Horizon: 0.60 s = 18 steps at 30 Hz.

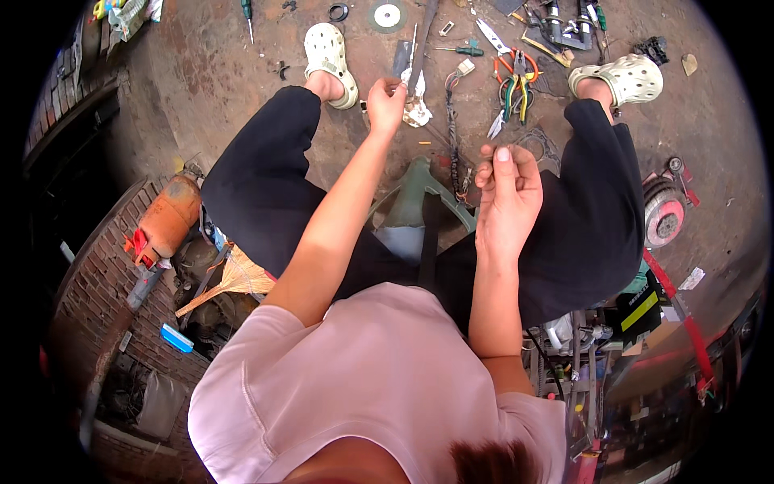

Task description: The person sits on the floor and uses a hammer, sandpaper, and pliers to shape and smooth a small metal piece. They repeatedly bend and adjust the piece with pliers while seated.

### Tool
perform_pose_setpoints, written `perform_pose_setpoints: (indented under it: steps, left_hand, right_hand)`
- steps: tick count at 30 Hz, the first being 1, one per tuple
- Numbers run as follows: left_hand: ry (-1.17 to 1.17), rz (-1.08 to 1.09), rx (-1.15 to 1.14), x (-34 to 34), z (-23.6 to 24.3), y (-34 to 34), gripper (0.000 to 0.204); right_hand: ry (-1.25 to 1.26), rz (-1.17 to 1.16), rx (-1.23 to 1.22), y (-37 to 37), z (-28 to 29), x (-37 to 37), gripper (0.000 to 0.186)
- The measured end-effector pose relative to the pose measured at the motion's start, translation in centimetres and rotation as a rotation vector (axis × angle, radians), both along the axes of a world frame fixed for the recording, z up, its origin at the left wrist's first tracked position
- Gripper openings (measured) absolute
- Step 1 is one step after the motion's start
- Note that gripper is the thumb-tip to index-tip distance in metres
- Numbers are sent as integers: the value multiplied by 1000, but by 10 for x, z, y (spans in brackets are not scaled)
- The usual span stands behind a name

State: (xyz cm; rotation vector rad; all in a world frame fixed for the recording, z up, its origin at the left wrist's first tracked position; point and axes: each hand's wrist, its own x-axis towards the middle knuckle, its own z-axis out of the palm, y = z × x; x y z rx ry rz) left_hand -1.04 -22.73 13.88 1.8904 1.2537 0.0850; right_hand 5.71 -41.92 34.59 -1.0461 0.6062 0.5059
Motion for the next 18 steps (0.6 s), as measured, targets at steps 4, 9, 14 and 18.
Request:
perform_pose_setpoints:
  steps: [4,9,14,18]
  left_hand:
    - [389,-4,23,14,-117,58,32]
    - [568,-10,51,30,-160,66,42]
    - [567,100,50,38,-151,53,44]
    - [578,-70,68,39,-136,52,35]
  right_hand:
    - [131,36,-80,4,-13,4,13]
    - [161,43,53,5,-18,16,15]
    - [242,32,146,11,-21,18,16]
    - [263,53,139,11,-21,15,17]
